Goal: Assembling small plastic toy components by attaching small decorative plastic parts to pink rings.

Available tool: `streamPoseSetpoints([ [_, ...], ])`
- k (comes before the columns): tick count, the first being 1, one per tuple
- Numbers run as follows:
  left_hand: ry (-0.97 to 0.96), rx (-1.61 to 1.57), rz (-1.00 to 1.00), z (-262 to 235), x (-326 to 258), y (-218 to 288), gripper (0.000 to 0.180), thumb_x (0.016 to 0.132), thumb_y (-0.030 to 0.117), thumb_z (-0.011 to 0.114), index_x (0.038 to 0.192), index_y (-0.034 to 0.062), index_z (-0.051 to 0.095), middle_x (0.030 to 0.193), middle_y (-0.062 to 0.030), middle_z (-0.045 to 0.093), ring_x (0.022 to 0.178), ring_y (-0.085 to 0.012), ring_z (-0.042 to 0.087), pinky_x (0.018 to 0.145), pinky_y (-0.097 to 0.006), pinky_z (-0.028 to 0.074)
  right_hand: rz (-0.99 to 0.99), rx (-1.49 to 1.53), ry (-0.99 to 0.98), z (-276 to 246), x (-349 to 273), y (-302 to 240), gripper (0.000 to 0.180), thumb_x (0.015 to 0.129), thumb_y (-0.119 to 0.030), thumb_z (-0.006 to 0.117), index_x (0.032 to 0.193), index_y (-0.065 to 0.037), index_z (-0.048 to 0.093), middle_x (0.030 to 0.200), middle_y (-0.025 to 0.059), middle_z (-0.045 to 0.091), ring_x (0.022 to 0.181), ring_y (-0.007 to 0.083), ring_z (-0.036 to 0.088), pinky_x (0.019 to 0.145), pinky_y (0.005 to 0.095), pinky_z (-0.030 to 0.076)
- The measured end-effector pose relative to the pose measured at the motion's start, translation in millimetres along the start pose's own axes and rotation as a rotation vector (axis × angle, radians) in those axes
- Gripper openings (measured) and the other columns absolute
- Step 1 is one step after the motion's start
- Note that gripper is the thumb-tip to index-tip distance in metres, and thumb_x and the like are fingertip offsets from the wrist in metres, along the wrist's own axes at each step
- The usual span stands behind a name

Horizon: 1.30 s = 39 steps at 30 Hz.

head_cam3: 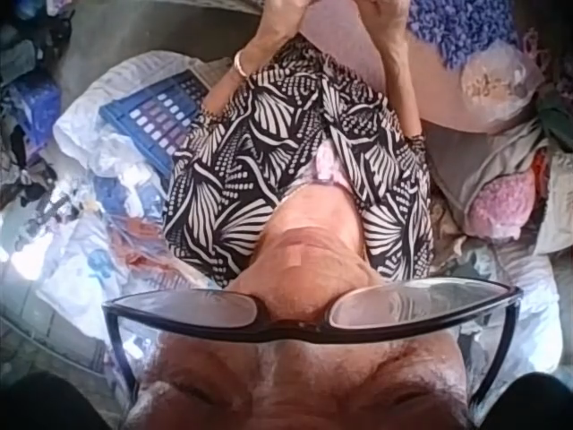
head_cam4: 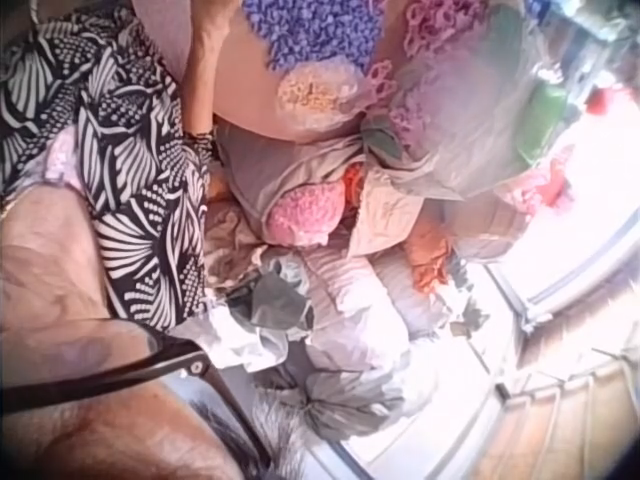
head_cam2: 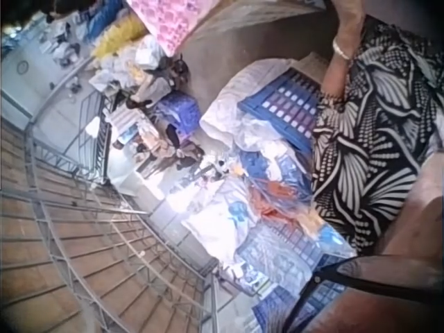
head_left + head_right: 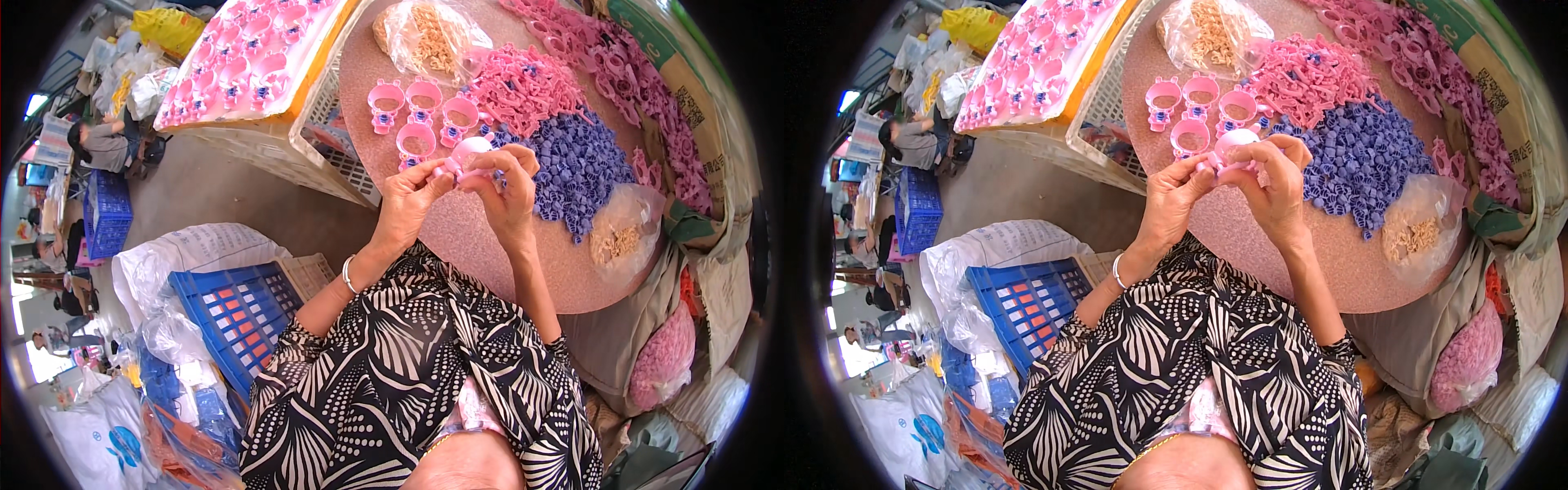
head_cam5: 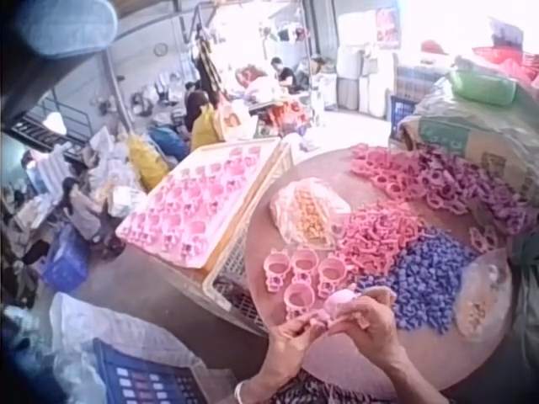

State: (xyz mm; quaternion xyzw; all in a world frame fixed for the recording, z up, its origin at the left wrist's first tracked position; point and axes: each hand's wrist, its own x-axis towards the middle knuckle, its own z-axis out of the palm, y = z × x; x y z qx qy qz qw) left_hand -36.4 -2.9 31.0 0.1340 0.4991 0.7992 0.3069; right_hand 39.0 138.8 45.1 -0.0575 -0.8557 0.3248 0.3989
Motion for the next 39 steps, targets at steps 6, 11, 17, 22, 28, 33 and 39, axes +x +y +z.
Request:
streamPoseSetpoints([
  [6, 0.006, 0.235, 0.100, 3, -2, 7, 0.028, 0.086, 0.012, 0.069, 0.110, -0.0008, 0.066, 0.086, 0.0034, 0.063, 0.075, -0.0021, 0.053, 0.066, -0.017, 0.045, 0.044, 0.135, 0.087, -2, 1, -6, 0.023, 0.068, -0.019, 0.079, 0.082, -0.009, 0.063, 0.108, 0.0042, 0.059, 0.101, 0.0226, 0.049, 0.081, 0.0323, 0.037],
  [11, 0.036, 0.102, 0.019, 7, -2, 9, 0.029, 0.088, 0.018, 0.068, 0.110, -0.0020, 0.065, 0.088, 0.0008, 0.064, 0.077, -0.0039, 0.056, 0.068, -0.019, 0.048, -0.162, -0.205, -0.026, -29, 15, -26, 0.020, 0.069, -0.011, 0.077, 0.080, -0.008, 0.062, 0.091, 0.0042, 0.063, 0.090, 0.0219, 0.056, 0.075, 0.0315, 0.039],
  [17, 0.005, -0.079, -0.099, 0, 1, 7, 0.025, 0.090, 0.015, 0.063, 0.109, -0.0012, 0.064, 0.095, -0.0058, 0.067, 0.084, -0.0108, 0.063, 0.078, -0.025, 0.054, -0.050, 0.021, -0.092, -30, 13, -24, 0.014, 0.070, -0.008, 0.074, 0.082, -0.007, 0.065, 0.079, 0.0020, 0.065, 0.076, 0.0178, 0.060, 0.074, 0.0298, 0.039],
  [22, -0.014, -0.039, -0.113, -2, 0, 6, 0.025, 0.090, 0.015, 0.063, 0.109, -0.0019, 0.064, 0.095, -0.0064, 0.067, 0.083, -0.0116, 0.064, 0.078, -0.025, 0.054, -0.124, -0.107, -0.195, -34, 18, -31, 0.012, 0.072, -0.010, 0.072, 0.083, -0.009, 0.067, 0.079, 0.0014, 0.065, 0.077, 0.0162, 0.059, 0.076, 0.0298, 0.036],
  [28, -0.041, 0.045, -0.071, -1, -2, 8, 0.027, 0.090, 0.013, 0.064, 0.111, -0.0034, 0.063, 0.093, -0.0046, 0.067, 0.080, -0.0078, 0.061, 0.075, -0.023, 0.052, -0.148, -0.150, -0.250, -36, 19, -27, 0.008, 0.073, -0.013, 0.071, 0.080, -0.010, 0.068, 0.080, -0.0016, 0.066, 0.076, 0.0150, 0.057, 0.076, 0.0303, 0.034],
  [33, -0.019, 0.476, 0.023, -2, -6, 18, 0.028, 0.086, 0.009, 0.068, 0.112, -0.0005, 0.065, 0.085, 0.0031, 0.061, 0.073, -0.0020, 0.050, 0.065, -0.018, 0.043, -0.102, -0.170, -0.195, -29, 18, -31, 0.012, 0.069, -0.013, 0.074, 0.079, -0.011, 0.068, 0.079, -0.0021, 0.064, 0.075, 0.0149, 0.055, 0.074, 0.0312, 0.033],
  [39, -0.065, 0.573, 0.241, 3, -10, 28, 0.027, 0.085, 0.008, 0.069, 0.111, 0.0014, 0.067, 0.082, 0.0038, 0.062, 0.071, -0.0026, 0.051, 0.064, -0.018, 0.042, 0.014, -0.141, -0.126, -19, 8, -22, 0.013, 0.066, -0.013, 0.077, 0.075, -0.011, 0.069, 0.075, -0.0003, 0.051, 0.074, 0.0156, 0.050, 0.074, 0.0308, 0.031],
])
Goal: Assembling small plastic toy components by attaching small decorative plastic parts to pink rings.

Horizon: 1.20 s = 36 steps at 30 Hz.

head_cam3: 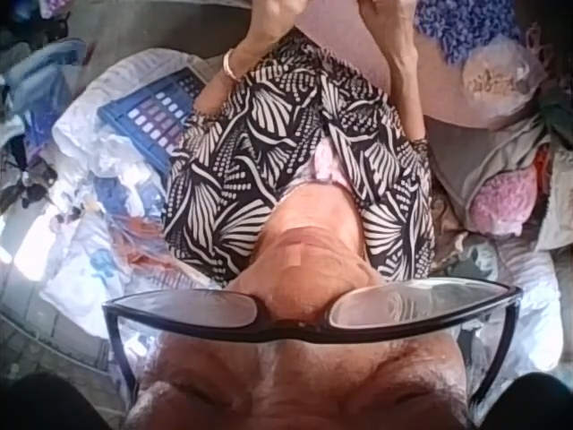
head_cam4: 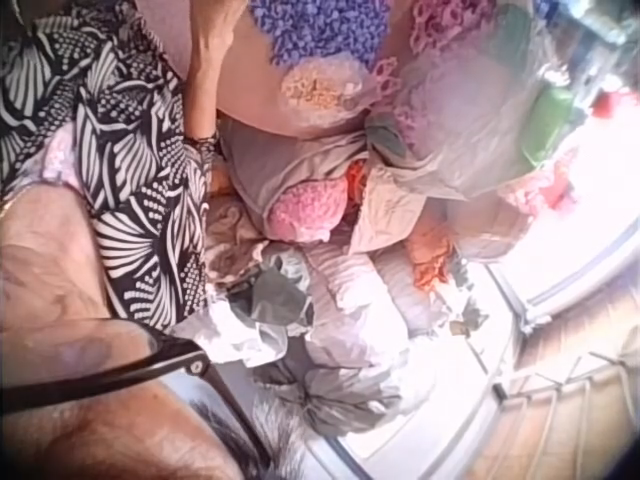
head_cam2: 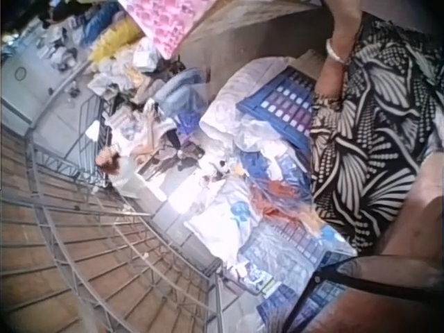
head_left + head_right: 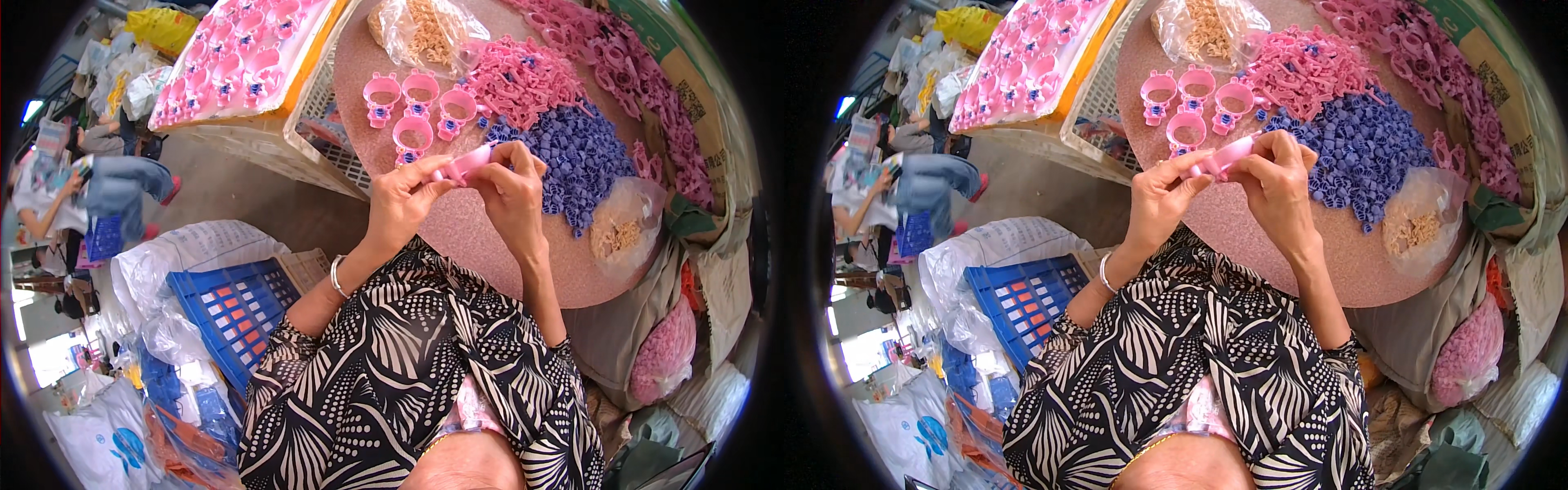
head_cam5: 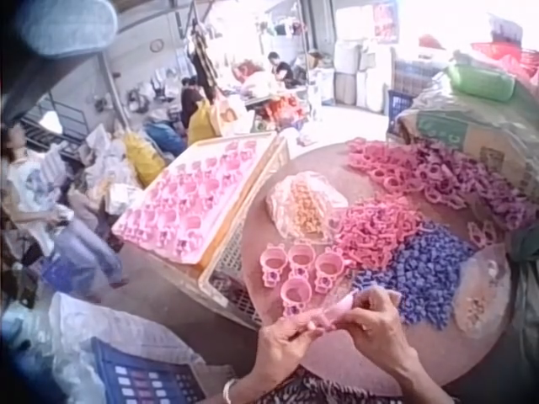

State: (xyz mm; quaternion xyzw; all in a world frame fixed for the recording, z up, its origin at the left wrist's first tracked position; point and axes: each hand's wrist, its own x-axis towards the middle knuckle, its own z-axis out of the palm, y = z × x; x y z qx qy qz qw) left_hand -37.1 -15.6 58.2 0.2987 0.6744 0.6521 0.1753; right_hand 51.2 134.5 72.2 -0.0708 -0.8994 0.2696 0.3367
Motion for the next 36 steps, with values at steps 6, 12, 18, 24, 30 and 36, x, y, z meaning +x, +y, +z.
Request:
streamPoseSetpoints([
  [6, 0.111, -0.335, -0.246, 10, 0, -11, 0.025, 0.087, 0.009, 0.067, 0.109, -0.0030, 0.065, 0.089, -0.0043, 0.067, 0.079, -0.0072, 0.060, 0.072, -0.022, 0.052, -0.034, -0.009, 0.051, 2, -2, -4, 0.011, 0.067, -0.014, 0.077, 0.075, -0.012, 0.068, 0.077, -0.0003, 0.049, 0.077, 0.0157, 0.048, 0.076, 0.0315, 0.030],
  [12, 0.116, -0.643, -0.364, 13, 6, -15, 0.024, 0.088, 0.014, 0.066, 0.105, -0.0029, 0.065, 0.088, -0.0050, 0.067, 0.076, -0.0094, 0.062, 0.073, -0.025, 0.054, -0.034, 0.181, 0.027, -2, -9, 0, 0.015, 0.078, -0.007, 0.069, 0.091, -0.006, 0.062, 0.087, 0.0048, 0.057, 0.082, 0.0166, 0.054, 0.076, 0.0300, 0.039],
  [18, 0.007, -0.579, -0.425, 6, 5, -28, 0.022, 0.087, 0.014, 0.068, 0.103, -0.0016, 0.067, 0.086, -0.0039, 0.067, 0.072, -0.0083, 0.059, 0.070, -0.025, 0.053, 0.603, 0.752, -0.196, -21, -12, -5, 0.013, 0.090, 0.002, 0.057, 0.103, 0.000, 0.055, 0.095, 0.0041, 0.060, 0.086, 0.0073, 0.057, 0.076, 0.0204, 0.045],
  [24, 0.003, -0.566, -0.409, 11, 5, -22, 0.024, 0.088, 0.021, 0.067, 0.096, -0.0013, 0.069, 0.077, -0.0014, 0.065, 0.067, -0.0060, 0.058, 0.065, -0.021, 0.049, 0.361, 0.429, -0.163, -16, -19, -9, 0.022, 0.075, 0.006, 0.070, 0.093, -0.003, 0.062, 0.098, 0.0033, 0.061, 0.084, 0.0094, 0.056, 0.074, 0.0210, 0.044],
  [30, 0.020, -0.504, -0.346, 17, 4, -17, 0.025, 0.087, 0.018, 0.068, 0.100, -0.0028, 0.069, 0.079, -0.0023, 0.066, 0.069, -0.0057, 0.058, 0.065, -0.020, 0.049, 0.078, -0.014, -0.062, -17, -13, -10, 0.013, 0.072, -0.008, 0.074, 0.083, -0.008, 0.068, 0.111, 0.0063, 0.060, 0.100, 0.0204, 0.052, 0.090, 0.0340, 0.036],
  [36, 0.048, -0.490, -0.296, 22, 1, -17, 0.025, 0.087, 0.016, 0.069, 0.104, -0.0024, 0.068, 0.079, 0.0006, 0.064, 0.068, -0.0031, 0.054, 0.062, -0.018, 0.045, 0.208, 0.076, 0.012, -6, -21, -3, 0.013, 0.072, -0.018, 0.076, 0.082, -0.012, 0.069, 0.120, 0.0045, 0.056, 0.114, 0.0250, 0.044, 0.098, 0.0395, 0.027],
])
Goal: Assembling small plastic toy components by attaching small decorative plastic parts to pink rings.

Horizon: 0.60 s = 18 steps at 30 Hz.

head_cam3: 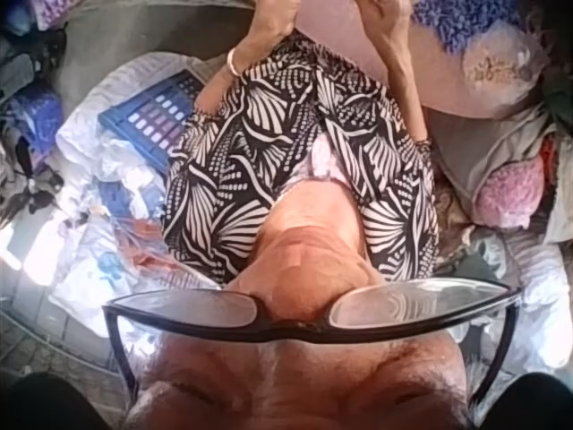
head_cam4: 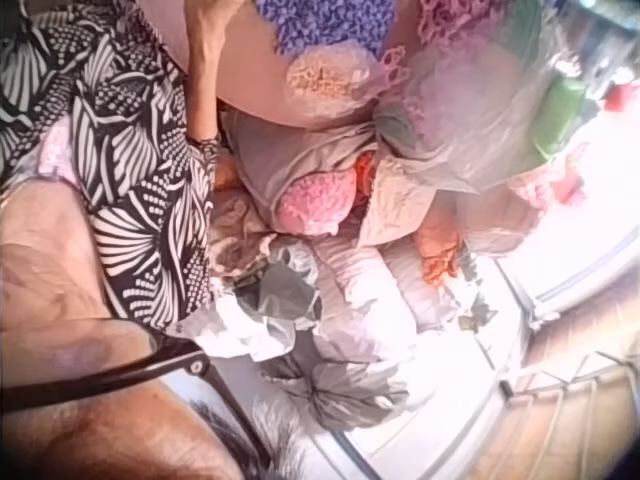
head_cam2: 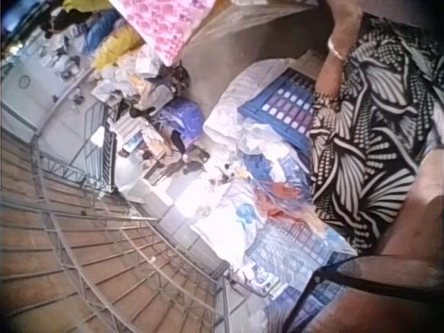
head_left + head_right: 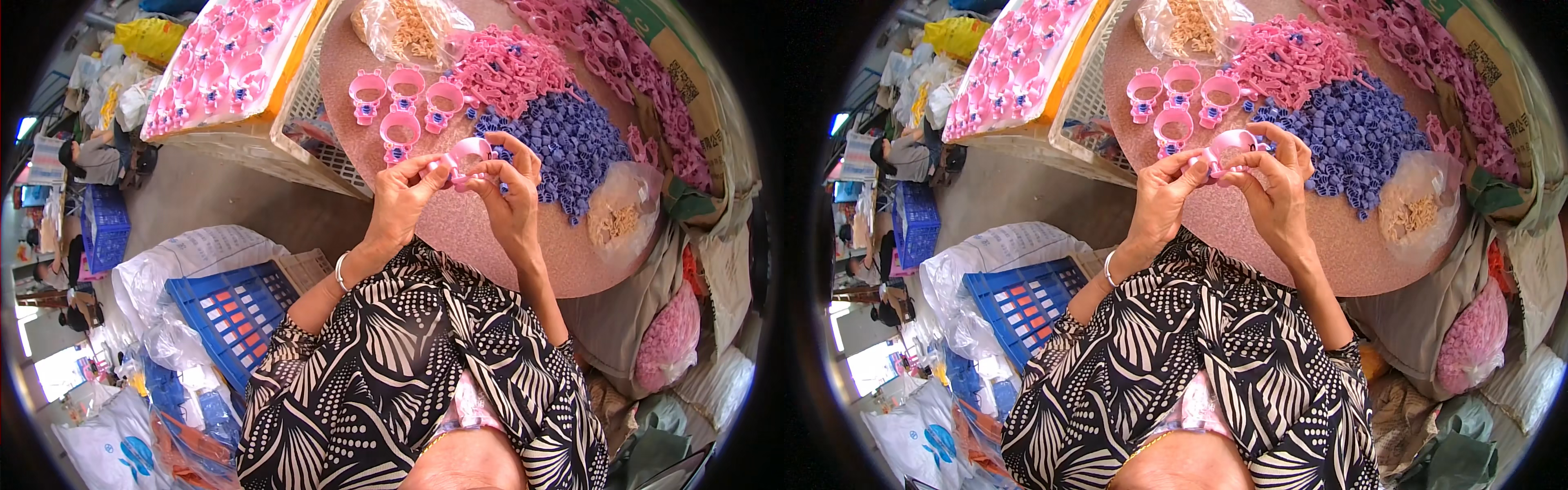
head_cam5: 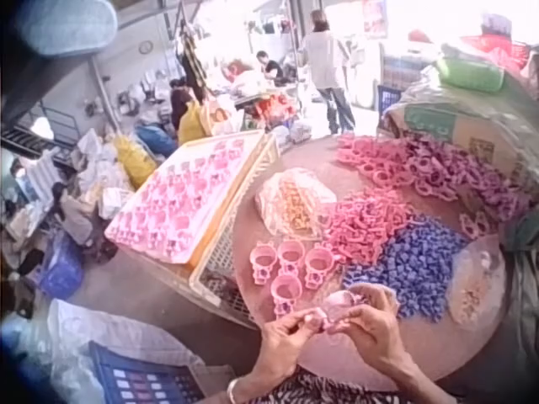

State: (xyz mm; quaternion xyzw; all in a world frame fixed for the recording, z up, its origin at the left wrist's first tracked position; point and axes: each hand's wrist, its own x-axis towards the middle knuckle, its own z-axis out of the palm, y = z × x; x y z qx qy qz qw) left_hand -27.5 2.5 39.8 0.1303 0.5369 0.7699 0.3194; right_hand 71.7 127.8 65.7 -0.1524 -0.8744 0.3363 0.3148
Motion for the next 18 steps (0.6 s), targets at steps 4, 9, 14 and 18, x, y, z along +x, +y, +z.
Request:
streamPoseSetpoints([
  [4, 0.014, 0.027, 0.033, -1, -2, -7, 0.025, 0.087, 0.015, 0.069, 0.106, -0.0016, 0.068, 0.078, 0.0031, 0.062, 0.068, -0.0019, 0.050, 0.061, -0.017, 0.042, 0.094, 0.046, 0.002, 3, -3, 0, 0.013, 0.078, -0.017, 0.073, 0.084, -0.007, 0.069, 0.128, 0.0098, 0.050, 0.120, 0.0248, 0.041, 0.101, 0.0401, 0.030],
  [9, 0.046, 0.291, 0.170, 5, -12, 3, 0.026, 0.087, 0.012, 0.069, 0.109, 0.0000, 0.067, 0.078, 0.0046, 0.061, 0.068, -0.0010, 0.049, 0.058, -0.017, 0.041, 0.162, 0.157, 0.055, 11, -8, 7, 0.014, 0.077, -0.009, 0.073, 0.089, -0.005, 0.066, 0.129, 0.0129, 0.047, 0.121, 0.0267, 0.043, 0.101, 0.0396, 0.035],
  [14, -0.029, 0.265, 0.118, -3, -9, -7, 0.025, 0.090, 0.011, 0.064, 0.110, -0.0022, 0.065, 0.088, -0.0023, 0.066, 0.075, -0.0055, 0.057, 0.067, -0.020, 0.048, 0.095, 0.134, 0.115, 24, -4, 11, 0.017, 0.076, 0.000, 0.071, 0.091, -0.005, 0.066, 0.127, 0.0129, 0.047, 0.118, 0.0267, 0.047, 0.101, 0.0372, 0.037],
  [18, -0.008, -0.156, -0.143, -11, 2, -20, 0.023, 0.092, 0.011, 0.061, 0.109, -0.0035, 0.065, 0.096, -0.0087, 0.068, 0.083, -0.0112, 0.064, 0.078, -0.026, 0.053, 0.085, 0.308, 0.135, 35, 3, 21, 0.046, 0.075, -0.009, 0.075, 0.117, -0.007, 0.056, 0.123, 0.0128, 0.051, 0.111, 0.0275, 0.050, 0.093, 0.0405, 0.039],
])
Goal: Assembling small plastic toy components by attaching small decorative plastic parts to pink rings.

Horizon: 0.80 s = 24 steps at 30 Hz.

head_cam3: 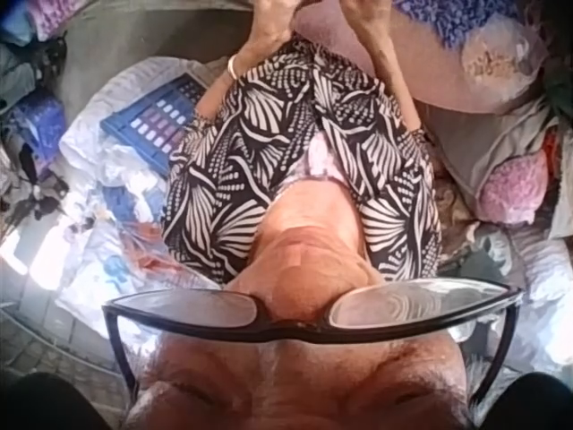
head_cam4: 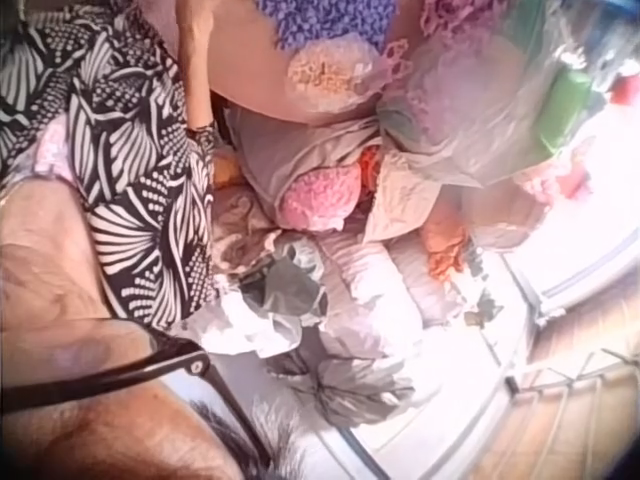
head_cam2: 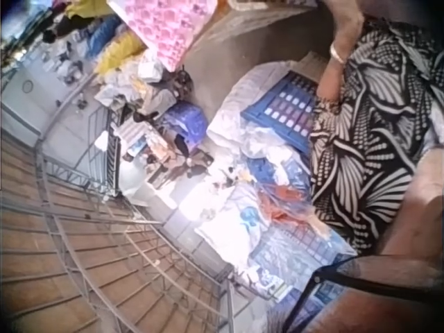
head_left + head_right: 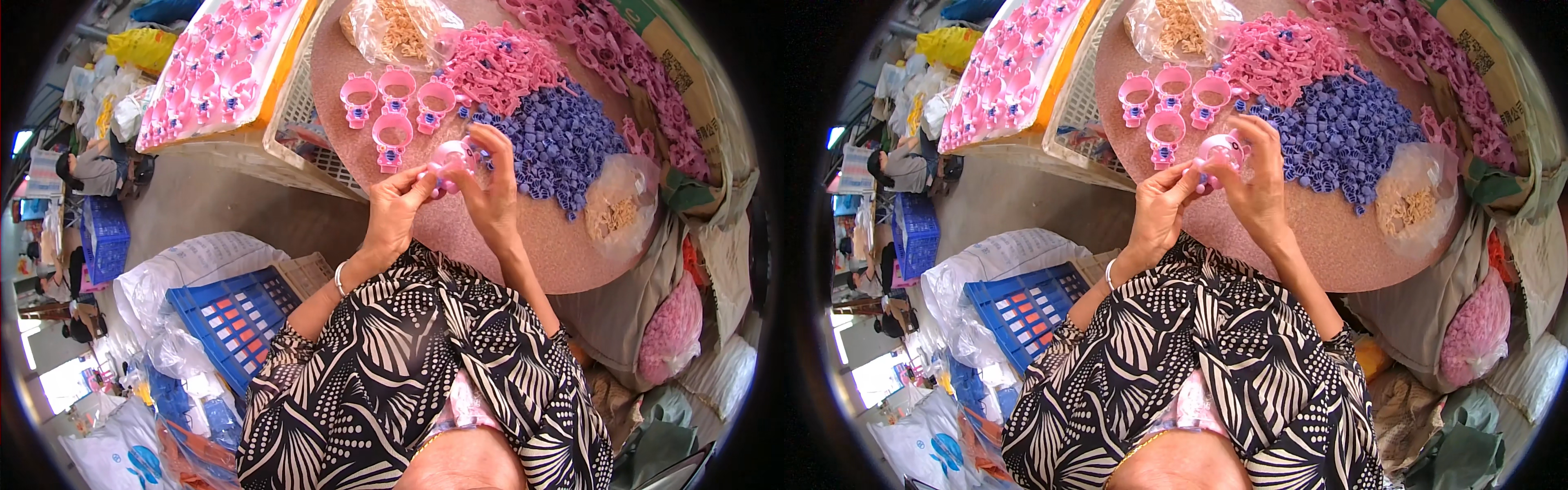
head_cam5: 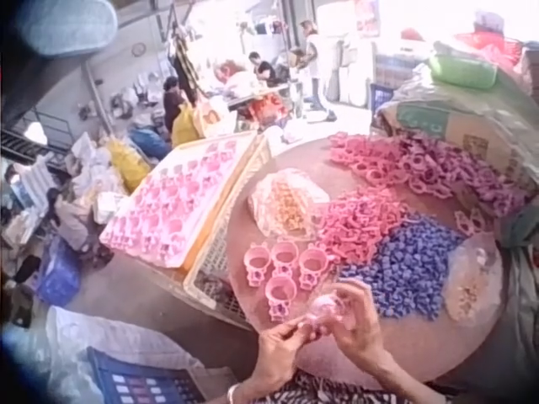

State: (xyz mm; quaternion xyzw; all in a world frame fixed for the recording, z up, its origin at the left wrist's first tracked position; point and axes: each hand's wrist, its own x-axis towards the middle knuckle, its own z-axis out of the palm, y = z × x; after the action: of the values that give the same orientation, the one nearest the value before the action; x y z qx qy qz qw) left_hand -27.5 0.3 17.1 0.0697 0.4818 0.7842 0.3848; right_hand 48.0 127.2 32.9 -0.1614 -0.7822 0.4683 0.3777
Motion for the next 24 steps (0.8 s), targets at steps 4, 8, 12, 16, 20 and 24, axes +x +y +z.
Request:
streamPoseSetpoints([
  [4, 0.038, 0.027, 0.037, 8, -5, 9, 0.020, 0.090, 0.009, 0.062, 0.106, -0.0032, 0.067, 0.087, -0.0032, 0.068, 0.076, -0.0073, 0.061, 0.071, -0.021, 0.051, -0.053, 0.029, 0.020, -1, 17, -5, 0.060, 0.083, -0.010, 0.065, 0.137, -0.006, 0.038, 0.129, 0.0135, 0.048, 0.118, 0.0264, 0.045, 0.103, 0.0443, 0.027],
  [8, -0.073, 0.217, 0.113, 10, -13, -1, 0.020, 0.092, 0.008, 0.059, 0.107, -0.0026, 0.066, 0.088, -0.0035, 0.067, 0.080, -0.0087, 0.061, 0.071, -0.023, 0.051, -0.368, -0.685, 0.050, 4, 27, -28, 0.062, 0.081, -0.014, 0.063, 0.139, -0.010, 0.039, 0.133, 0.0110, 0.047, 0.126, 0.0274, 0.039, 0.110, 0.0485, 0.006],
  [12, -0.057, 0.321, 0.129, 12, -19, -9, 0.023, 0.093, 0.006, 0.057, 0.111, -0.0057, 0.064, 0.096, -0.0052, 0.067, 0.086, -0.0103, 0.062, 0.078, -0.025, 0.053, -0.351, -0.853, 0.082, 11, 17, -26, 0.063, 0.080, -0.019, 0.066, 0.137, -0.010, 0.042, 0.135, 0.0099, 0.046, 0.128, 0.0269, 0.038, 0.110, 0.0487, 0.004],
  [16, -0.084, 0.235, 0.110, 6, -13, 2, 0.022, 0.092, 0.004, 0.058, 0.111, -0.0053, 0.063, 0.095, -0.0052, 0.067, 0.084, -0.0114, 0.063, 0.077, -0.024, 0.052, -0.334, -0.720, 0.028, 3, 24, -32, 0.068, 0.081, -0.029, 0.064, 0.139, -0.006, 0.037, 0.136, 0.0114, 0.045, 0.130, 0.0262, 0.037, 0.111, 0.0474, 0.003],
  [20, 0.064, 0.279, 0.331, -2, -5, 74, 0.021, 0.088, 0.006, 0.062, 0.106, -0.0029, 0.064, 0.088, -0.0028, 0.066, 0.076, -0.0080, 0.060, 0.068, -0.021, 0.049, -0.470, -0.529, 0.239, -27, 38, -30, 0.074, 0.096, -0.058, 0.024, 0.137, 0.003, 0.034, 0.133, 0.0167, 0.049, 0.129, 0.0275, 0.040, 0.112, 0.0458, 0.009],
  [24, 0.364, 0.439, 0.771, -35, 15, 183, 0.014, 0.083, 0.007, 0.064, 0.095, 0.0016, 0.065, 0.082, -0.0034, 0.067, 0.071, -0.0059, 0.059, 0.061, -0.020, 0.047, -0.379, -0.534, 0.221, -60, 34, -29, 0.066, 0.099, -0.050, 0.030, 0.137, 0.004, 0.036, 0.130, 0.0160, 0.051, 0.125, 0.0276, 0.044, 0.111, 0.0448, 0.016],
])
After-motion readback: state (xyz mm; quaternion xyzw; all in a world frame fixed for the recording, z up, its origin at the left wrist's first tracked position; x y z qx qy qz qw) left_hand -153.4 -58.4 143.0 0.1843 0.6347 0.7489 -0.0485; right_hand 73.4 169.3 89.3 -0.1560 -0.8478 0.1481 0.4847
